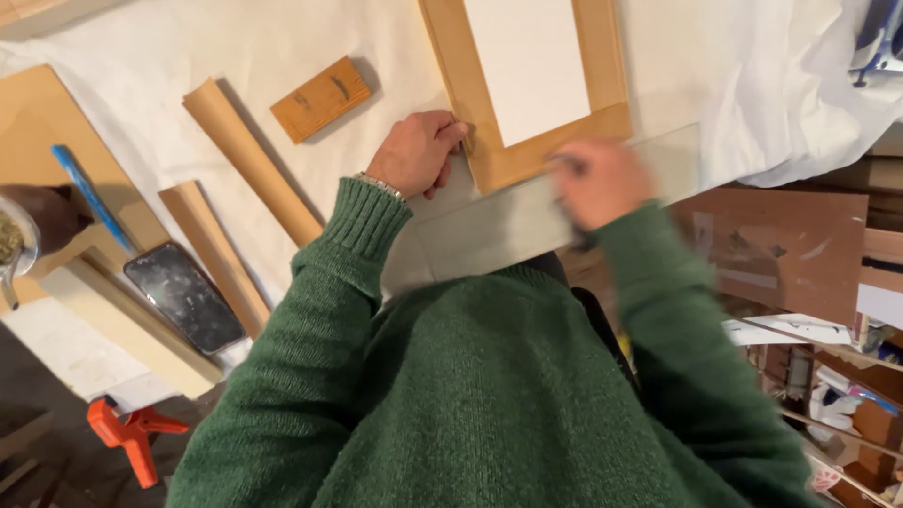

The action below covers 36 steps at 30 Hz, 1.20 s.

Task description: Applying adhesive paper strips to the back of a picture frame using a brush and a utility knife.

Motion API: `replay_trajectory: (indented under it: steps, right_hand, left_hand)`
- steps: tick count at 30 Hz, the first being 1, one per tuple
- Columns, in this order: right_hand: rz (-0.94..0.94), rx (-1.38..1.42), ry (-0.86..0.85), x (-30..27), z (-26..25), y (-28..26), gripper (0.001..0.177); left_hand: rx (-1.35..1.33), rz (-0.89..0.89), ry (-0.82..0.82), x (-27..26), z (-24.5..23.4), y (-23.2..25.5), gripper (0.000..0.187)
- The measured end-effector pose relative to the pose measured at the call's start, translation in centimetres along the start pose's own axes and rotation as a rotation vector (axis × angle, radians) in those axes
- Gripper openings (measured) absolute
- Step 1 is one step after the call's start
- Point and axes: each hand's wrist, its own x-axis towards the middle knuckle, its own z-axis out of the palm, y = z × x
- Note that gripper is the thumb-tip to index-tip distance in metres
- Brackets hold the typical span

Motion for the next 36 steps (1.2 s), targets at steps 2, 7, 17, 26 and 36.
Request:
replay_trajectory:
  steps: [2, 7, 17, 26, 36]
  right_hand:
    - [-0.002, -0.047, -0.037, -0.9, 1.3, -5.1, 0.019]
    - [-0.032, -0.071, -0.046, -0.2, -0.3, -0.9, 0.022]
    - [-0.088, -0.022, 0.163, -0.9, 1.8, -1.5, 0.024]
    - [-0.033, -0.026, 0.331, -0.4, 3.3, -1.9, 0.025]
    - [-0.072, 0.004, 0.320, -0.9, 3.8, -1.8, 0.023]
  left_hand:
    - [0.011, -0.005, -0.017, 0.0, 0.0, -0.1, 0.036]
    - [0.043, -0.025, -0.053, -0.1, -0.2, 0.7, 0.037]
    - [0.013, -0.050, -0.037, 0.0, -0.3, 0.4, 0.037]
    - [0.012, -0.063, -0.048, 0.0, -0.5, 0.8, 0.037]
    - [0.013, -0.042, -0.053, 0.1, -0.5, 0.3, 0.036]
